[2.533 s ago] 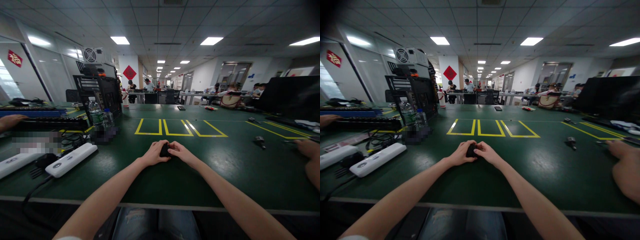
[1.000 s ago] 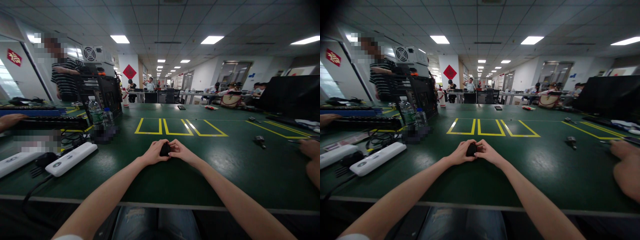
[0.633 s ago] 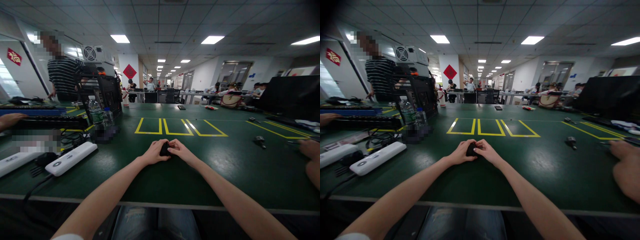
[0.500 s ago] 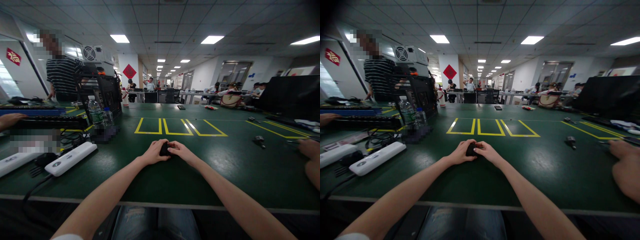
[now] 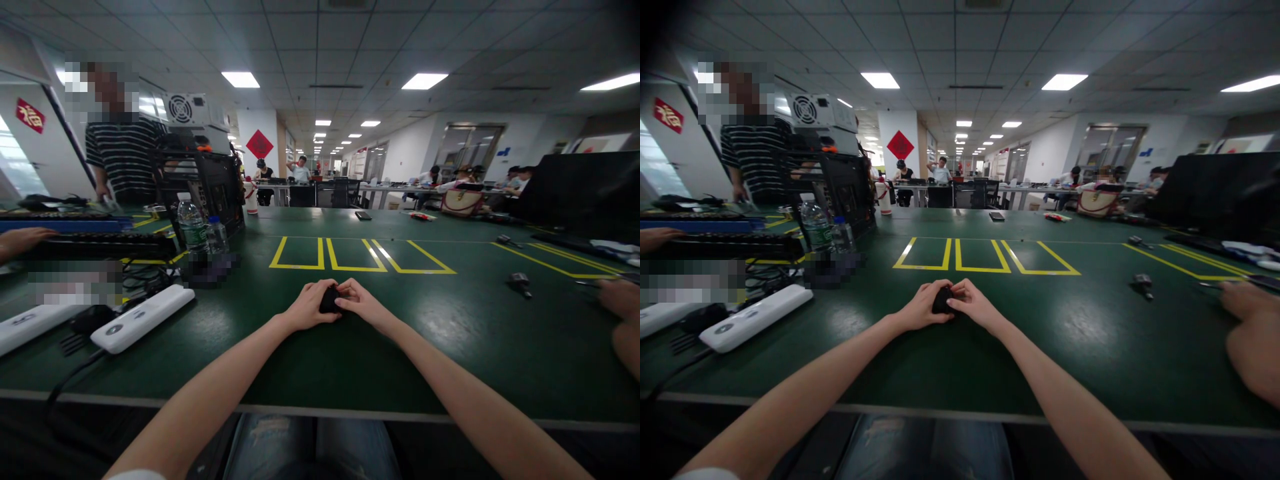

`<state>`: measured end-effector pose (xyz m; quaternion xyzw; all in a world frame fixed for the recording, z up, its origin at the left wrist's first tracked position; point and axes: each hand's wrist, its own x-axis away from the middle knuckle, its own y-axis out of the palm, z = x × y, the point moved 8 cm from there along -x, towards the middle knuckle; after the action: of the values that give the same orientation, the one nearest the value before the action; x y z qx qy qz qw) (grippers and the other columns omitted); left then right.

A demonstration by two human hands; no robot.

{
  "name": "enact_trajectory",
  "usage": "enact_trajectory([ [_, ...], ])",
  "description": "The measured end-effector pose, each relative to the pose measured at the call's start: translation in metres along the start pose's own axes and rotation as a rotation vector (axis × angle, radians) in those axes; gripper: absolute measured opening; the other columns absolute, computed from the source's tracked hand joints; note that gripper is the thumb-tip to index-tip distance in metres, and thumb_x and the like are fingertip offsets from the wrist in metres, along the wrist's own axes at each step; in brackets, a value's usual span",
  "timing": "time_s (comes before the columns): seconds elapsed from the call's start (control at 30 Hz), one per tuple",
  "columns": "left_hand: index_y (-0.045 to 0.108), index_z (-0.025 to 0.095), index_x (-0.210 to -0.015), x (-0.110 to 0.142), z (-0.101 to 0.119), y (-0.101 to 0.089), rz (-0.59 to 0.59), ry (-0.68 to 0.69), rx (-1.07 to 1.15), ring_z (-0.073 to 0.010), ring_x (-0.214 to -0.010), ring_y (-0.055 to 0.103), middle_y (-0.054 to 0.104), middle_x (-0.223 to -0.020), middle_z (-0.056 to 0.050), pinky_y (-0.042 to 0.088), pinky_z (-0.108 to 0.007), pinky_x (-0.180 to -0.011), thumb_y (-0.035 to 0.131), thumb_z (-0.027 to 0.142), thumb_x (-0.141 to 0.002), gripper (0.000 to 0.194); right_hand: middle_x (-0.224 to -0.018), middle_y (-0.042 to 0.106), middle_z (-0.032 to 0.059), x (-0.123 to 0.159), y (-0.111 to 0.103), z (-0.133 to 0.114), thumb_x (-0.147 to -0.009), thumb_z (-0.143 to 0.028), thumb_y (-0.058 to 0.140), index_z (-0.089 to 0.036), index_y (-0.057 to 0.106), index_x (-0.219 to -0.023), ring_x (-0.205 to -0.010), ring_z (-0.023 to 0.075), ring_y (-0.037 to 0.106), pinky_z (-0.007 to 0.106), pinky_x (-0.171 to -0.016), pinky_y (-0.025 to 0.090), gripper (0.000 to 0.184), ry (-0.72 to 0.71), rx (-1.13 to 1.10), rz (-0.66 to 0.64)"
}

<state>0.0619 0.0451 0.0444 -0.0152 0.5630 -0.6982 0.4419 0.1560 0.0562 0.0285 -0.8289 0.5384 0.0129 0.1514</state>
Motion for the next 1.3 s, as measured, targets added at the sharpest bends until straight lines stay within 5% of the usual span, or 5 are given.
enact_trajectory([
  [0.33,0.029,0.024,-0.116,-0.0003,-0.0009,0.0008,-0.005,-0.014,-0.012,-0.0214,-0.105,0.044,0.046,-0.111,-0.004,0.025,-0.038,-0.093,0.06,0.036,-0.064,0.061,-0.096,0.053,0.0017,-0.0009,0.0029,0.0049,-0.062,-0.028,0.065,-0.021,0.046,-0.092,-0.091,0.0166,0.053,0.037,-0.084,0.039,0.036,-0.018,-0.065,-0.084],
  [0.53,0.029,0.024,-0.117,0.0003,0.0,-0.0009,-0.002,-0.011,-0.002,-0.0208,-0.106,0.043,0.045,-0.113,-0.005,0.025,-0.037,-0.094,0.059,0.038,-0.065,0.061,-0.091,0.055,0.0015,0.0002,-0.0005,0.0009,-0.07,-0.034,0.057,-0.021,0.046,-0.087,-0.09,0.0173,0.052,0.038,-0.083,0.039,0.024,-0.024,-0.029,-0.02],
  [0.8,0.028,0.024,-0.117,0.0003,-0.0002,-0.0003,-0.001,-0.013,-0.009,-0.0205,-0.105,0.043,0.045,-0.112,-0.005,0.025,-0.037,-0.094,0.059,0.038,-0.066,0.062,-0.102,0.052,0.0046,-0.0005,-0.0023,0.0085,-0.069,-0.034,0.057,-0.019,0.049,-0.098,-0.093,0.0177,0.051,0.039,-0.085,0.038,0.033,0.078,0.009,-0.004],
  [1.0,0.029,0.023,-0.116,0.0005,-0.0002,-0.0001,0.006,0.005,-0.003,-0.0201,-0.103,0.044,0.046,-0.11,-0.005,0.026,-0.037,-0.094,0.058,0.038,-0.066,0.06,-0.098,0.053,0.0023,0.001,0.0035,0.0015,-0.065,-0.027,0.063,-0.021,0.046,-0.093,-0.091,0.0169,0.052,0.036,-0.083,0.04,0.034,-0.001,-0.035,-0.094],
  [1.3,0.029,0.024,-0.117,-0.0006,-0.0029,0.0021,0.012,-0.003,-0.006,-0.0205,-0.104,0.044,0.046,-0.111,-0.005,0.026,-0.038,-0.093,0.06,0.038,-0.065,0.062,-0.093,0.053,0.0017,-0.0026,-0.0009,0.0036,-0.068,-0.032,0.059,-0.02,0.046,-0.089,-0.092,0.017,0.05,0.037,-0.084,0.038,0.028,-0.034,-0.019,-0.005],
])
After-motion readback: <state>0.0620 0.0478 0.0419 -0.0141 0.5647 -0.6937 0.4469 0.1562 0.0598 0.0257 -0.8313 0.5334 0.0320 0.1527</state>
